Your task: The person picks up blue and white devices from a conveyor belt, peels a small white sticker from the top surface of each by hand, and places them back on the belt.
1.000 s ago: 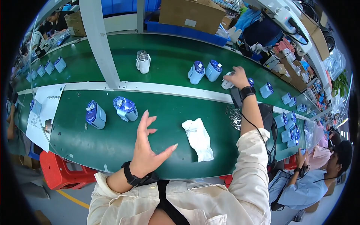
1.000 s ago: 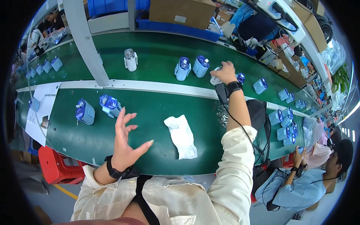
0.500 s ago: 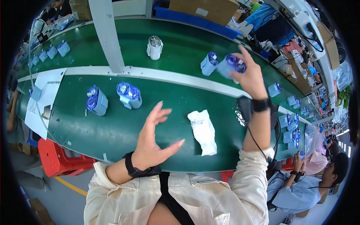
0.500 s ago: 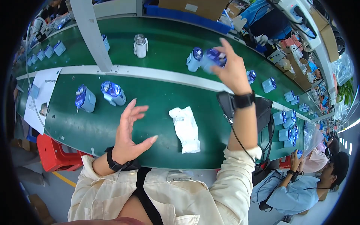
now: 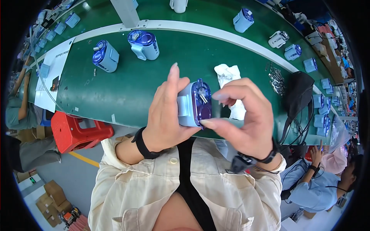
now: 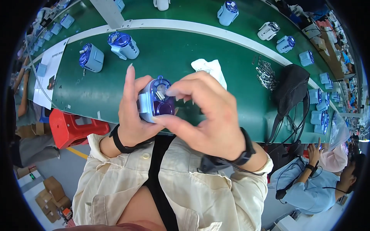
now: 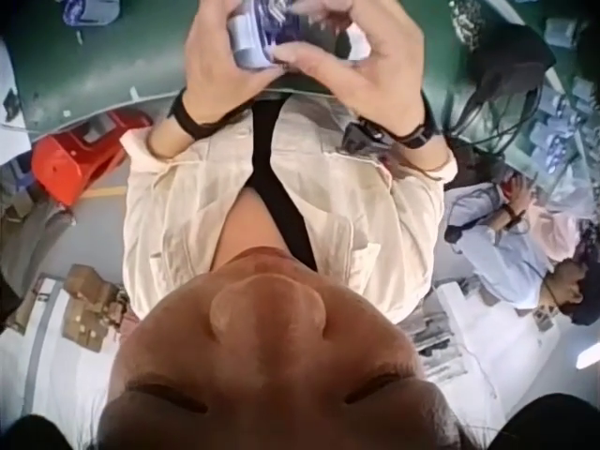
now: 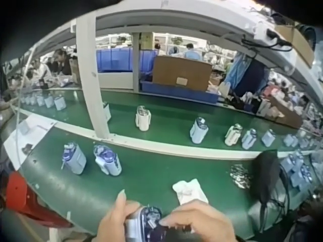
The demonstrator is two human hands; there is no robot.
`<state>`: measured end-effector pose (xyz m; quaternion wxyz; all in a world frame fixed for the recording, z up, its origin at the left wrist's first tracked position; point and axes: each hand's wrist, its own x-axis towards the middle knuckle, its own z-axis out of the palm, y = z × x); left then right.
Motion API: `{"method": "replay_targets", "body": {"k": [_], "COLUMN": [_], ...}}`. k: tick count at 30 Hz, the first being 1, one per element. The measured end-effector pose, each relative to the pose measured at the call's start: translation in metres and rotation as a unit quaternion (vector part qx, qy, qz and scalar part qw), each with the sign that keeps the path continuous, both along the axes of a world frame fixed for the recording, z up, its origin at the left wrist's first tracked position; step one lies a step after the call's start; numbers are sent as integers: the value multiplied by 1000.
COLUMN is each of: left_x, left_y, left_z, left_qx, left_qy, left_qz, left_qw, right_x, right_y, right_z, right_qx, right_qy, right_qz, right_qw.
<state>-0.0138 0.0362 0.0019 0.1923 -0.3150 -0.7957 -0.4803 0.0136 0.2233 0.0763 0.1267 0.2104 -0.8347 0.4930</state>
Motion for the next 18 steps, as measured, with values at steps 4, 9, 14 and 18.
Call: {"method": "replay_targets", "body": {"k": [4, 9, 14, 18], "left_x": [5, 10, 14, 15], "left_y": [-1, -6, -5, -5], "left_z": [-2, 9, 11, 11], "left_qx": [-22, 23, 62, 64], "left_qy": [67, -37, -84, -77], "left_qz": [-20, -99, -172, -178], "left_qw": [997, 994, 979, 979], "right_x": [8, 9, 9, 13], "right_y": [-11, -2, 3, 3], "right_z": [-7, -9, -2, -2], "right_qx": [-9, -129, -96, -36], "right_qy": [57, -50, -39, 46], "right_qz": [-41, 1, 28, 15], "right_qw": [997, 990, 994, 998]}}
